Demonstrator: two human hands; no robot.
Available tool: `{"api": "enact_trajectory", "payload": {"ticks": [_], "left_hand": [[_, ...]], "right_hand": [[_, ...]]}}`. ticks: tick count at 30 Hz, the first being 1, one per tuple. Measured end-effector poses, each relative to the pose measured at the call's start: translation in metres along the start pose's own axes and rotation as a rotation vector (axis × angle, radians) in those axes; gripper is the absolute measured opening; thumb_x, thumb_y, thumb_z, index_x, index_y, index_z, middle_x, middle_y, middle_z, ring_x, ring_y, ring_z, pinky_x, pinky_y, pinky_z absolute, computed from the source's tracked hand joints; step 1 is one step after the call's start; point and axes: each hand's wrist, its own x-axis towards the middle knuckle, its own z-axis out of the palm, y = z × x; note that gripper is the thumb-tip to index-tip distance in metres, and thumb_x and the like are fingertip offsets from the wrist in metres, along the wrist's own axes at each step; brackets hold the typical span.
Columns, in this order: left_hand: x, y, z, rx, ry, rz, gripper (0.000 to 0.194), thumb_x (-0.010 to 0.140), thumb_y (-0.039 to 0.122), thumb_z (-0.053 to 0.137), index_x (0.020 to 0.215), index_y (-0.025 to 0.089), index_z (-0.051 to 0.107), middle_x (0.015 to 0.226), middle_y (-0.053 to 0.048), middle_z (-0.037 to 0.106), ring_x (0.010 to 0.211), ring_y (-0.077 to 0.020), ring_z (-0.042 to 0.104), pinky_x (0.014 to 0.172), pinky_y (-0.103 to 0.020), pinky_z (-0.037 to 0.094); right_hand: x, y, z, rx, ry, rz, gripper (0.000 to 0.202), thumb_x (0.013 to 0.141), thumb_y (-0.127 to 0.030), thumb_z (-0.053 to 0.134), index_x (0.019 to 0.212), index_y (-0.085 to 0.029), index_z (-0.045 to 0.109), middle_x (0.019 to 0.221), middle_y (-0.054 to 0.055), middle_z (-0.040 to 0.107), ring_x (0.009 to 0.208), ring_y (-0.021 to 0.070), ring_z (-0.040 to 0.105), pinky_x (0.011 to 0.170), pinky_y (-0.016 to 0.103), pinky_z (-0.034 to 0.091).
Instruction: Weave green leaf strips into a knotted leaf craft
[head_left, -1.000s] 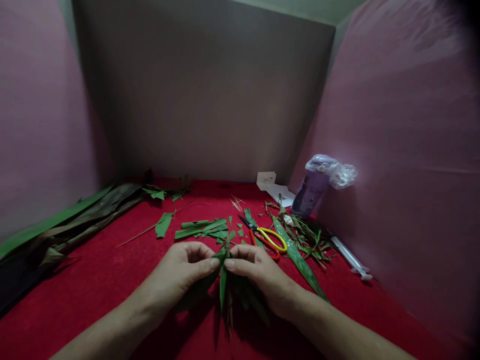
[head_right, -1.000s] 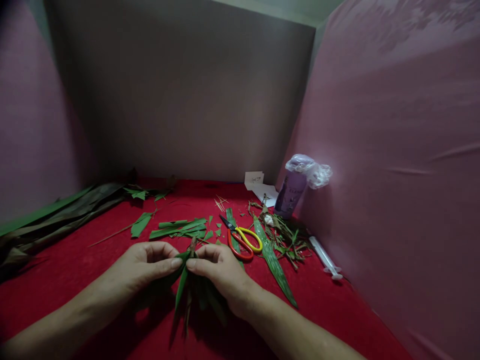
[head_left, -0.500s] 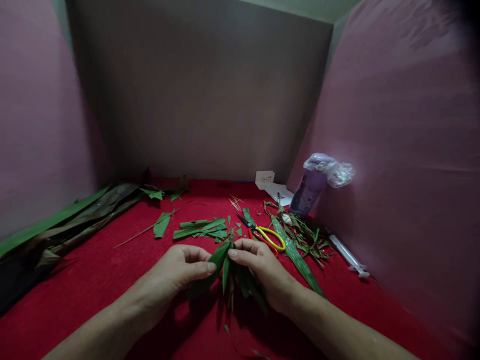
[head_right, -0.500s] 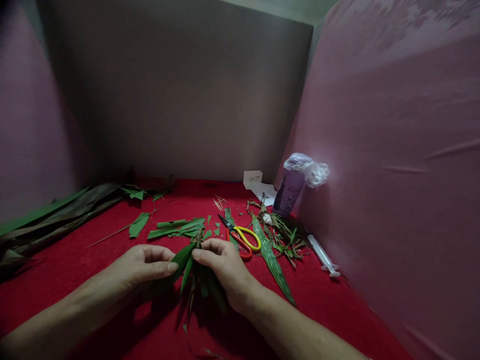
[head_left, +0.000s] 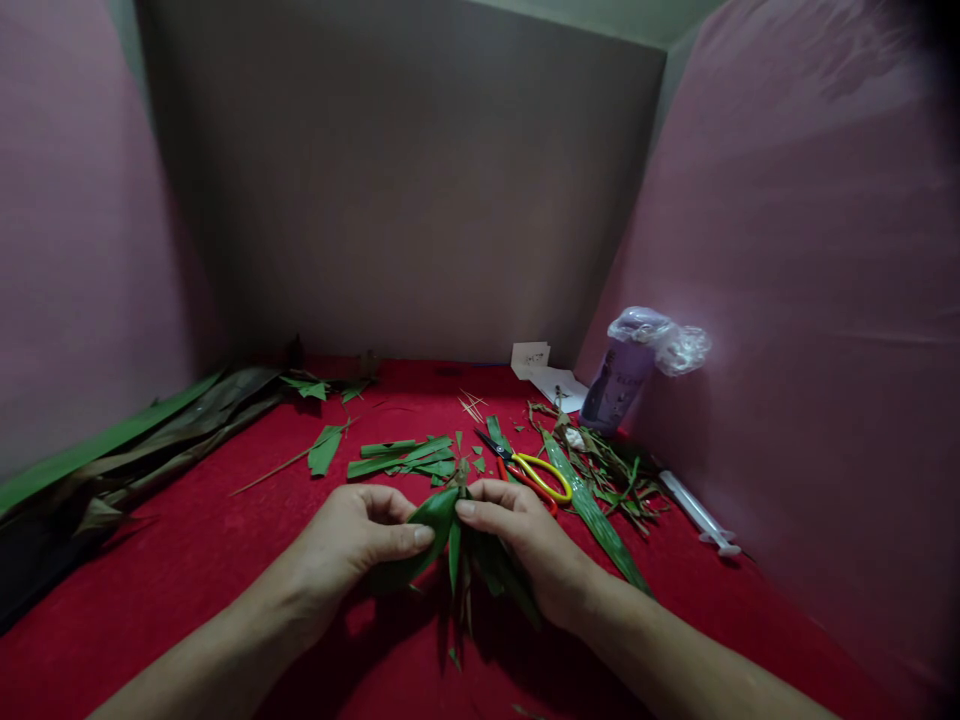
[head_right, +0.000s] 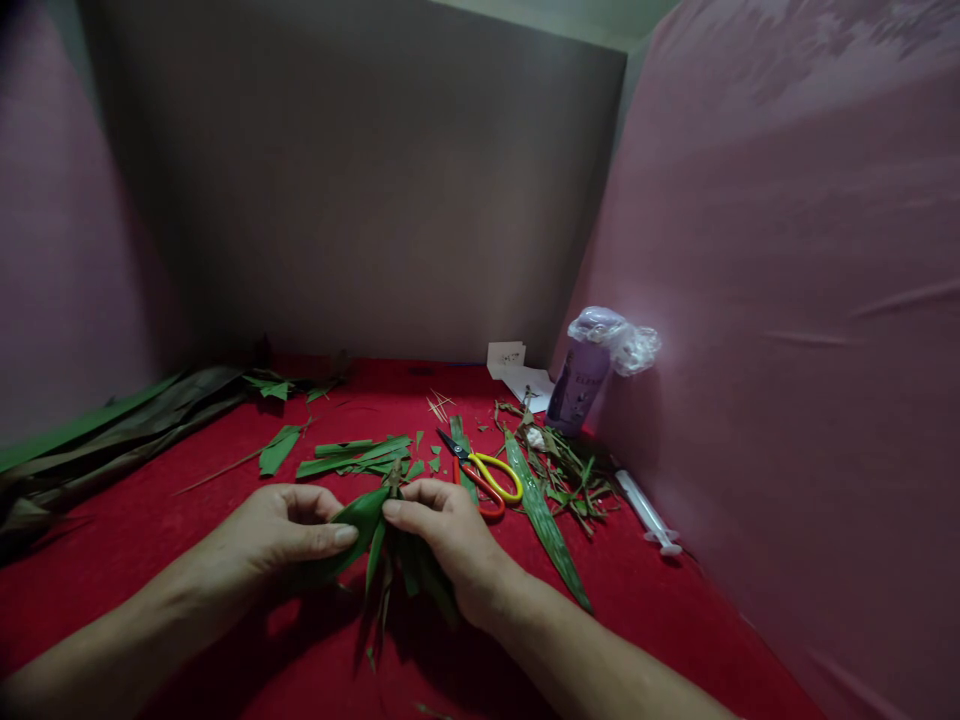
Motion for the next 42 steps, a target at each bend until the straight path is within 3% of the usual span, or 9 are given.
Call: {"api": "enact_trajectory", "payload": {"ticks": [11,19,23,26,29,31,33,37,42], "left_hand": [[0.001,-0.001,-0.004,-0.050,-0.056,0.055,0.021,0.057,0.017,0.078,0.065,0.016,0.058,0.050,0.001,0.066,0.039,-0.0120,0.057,0.039,-0.021,0.041],[-0.005,0.004,0.000,-0.139,0.016,0.075,0.020,0.058,0.012,0.078,0.075,0.018,0.068,0.061,0.002,0.069,0.051,-0.0110,0.059,0.052,-0.023,0.048],[-0.003,0.006,0.001,-0.121,0.001,0.172,0.022,0.061,0.016,0.078,0.082,0.018,0.072,0.080,-0.003,0.075,0.073,-0.0157,0.066,0.071,-0.025,0.049],[-0.002,0.008,-0.002,-0.132,0.019,0.181,0.021,0.061,0.015,0.078,0.081,0.020,0.074,0.084,-0.002,0.077,0.079,-0.0167,0.067,0.074,-0.025,0.048],[-0.004,0.012,-0.005,-0.134,0.015,0.153,0.018,0.061,0.011,0.076,0.077,0.020,0.074,0.082,-0.001,0.077,0.078,-0.0160,0.067,0.072,-0.023,0.048],[-0.006,0.019,-0.008,-0.100,-0.016,0.114,0.019,0.061,0.009,0.074,0.076,0.020,0.073,0.079,-0.001,0.077,0.076,-0.0165,0.068,0.071,-0.024,0.048],[-0.007,0.027,-0.008,-0.051,-0.044,0.078,0.022,0.059,0.007,0.072,0.077,0.019,0.073,0.077,-0.002,0.077,0.073,-0.0172,0.067,0.068,-0.025,0.048],[-0.006,0.042,-0.006,0.070,-0.117,0.077,0.024,0.056,0.007,0.070,0.079,0.014,0.073,0.073,-0.004,0.075,0.063,-0.0156,0.062,0.056,-0.024,0.042],[-0.002,0.052,0.001,0.148,-0.159,0.113,0.015,0.053,0.007,0.069,0.065,0.015,0.066,0.056,0.002,0.066,0.049,-0.0099,0.052,0.048,-0.022,0.034]], "right_hand": [[-0.001,-0.001,0.002,-0.030,-0.011,-0.001,0.025,0.063,-0.030,0.074,0.071,-0.015,0.056,0.054,-0.004,0.056,0.042,0.0062,0.048,0.041,0.016,0.039],[-0.003,-0.002,0.001,-0.037,-0.035,-0.014,0.025,0.064,-0.031,0.074,0.071,-0.015,0.055,0.054,-0.004,0.053,0.044,0.0063,0.047,0.041,0.016,0.038],[-0.003,-0.002,0.002,-0.034,-0.058,-0.021,0.027,0.064,-0.033,0.075,0.071,-0.016,0.056,0.057,-0.003,0.053,0.048,0.0067,0.048,0.043,0.016,0.038],[0.001,0.000,-0.001,-0.093,-0.065,-0.026,0.036,0.068,-0.048,0.071,0.073,-0.015,0.056,0.059,-0.002,0.052,0.048,0.0070,0.046,0.043,0.017,0.037],[0.003,-0.003,-0.006,-0.216,0.128,-0.169,0.050,0.076,-0.064,0.053,0.082,-0.015,0.058,0.071,0.003,0.056,0.053,0.0100,0.049,0.042,0.019,0.037],[0.002,-0.011,-0.010,-0.393,0.287,-0.402,0.045,0.083,-0.059,0.048,0.089,-0.016,0.059,0.082,0.006,0.059,0.066,0.0142,0.054,0.050,0.022,0.041],[0.000,-0.024,-0.012,-0.607,0.332,-0.615,0.030,0.086,-0.047,0.051,0.089,-0.019,0.062,0.085,0.005,0.060,0.076,0.0168,0.055,0.066,0.027,0.043],[0.001,-0.053,-0.007,-0.849,0.058,-0.767,0.026,0.091,-0.036,0.046,0.088,-0.022,0.067,0.091,0.004,0.062,0.091,0.0197,0.053,0.085,0.032,0.037],[0.015,-0.064,-0.004,-0.751,-0.338,-0.341,0.031,0.085,-0.044,0.053,0.079,-0.017,0.067,0.068,0.000,0.058,0.065,0.0135,0.051,0.064,0.027,0.039]]}}
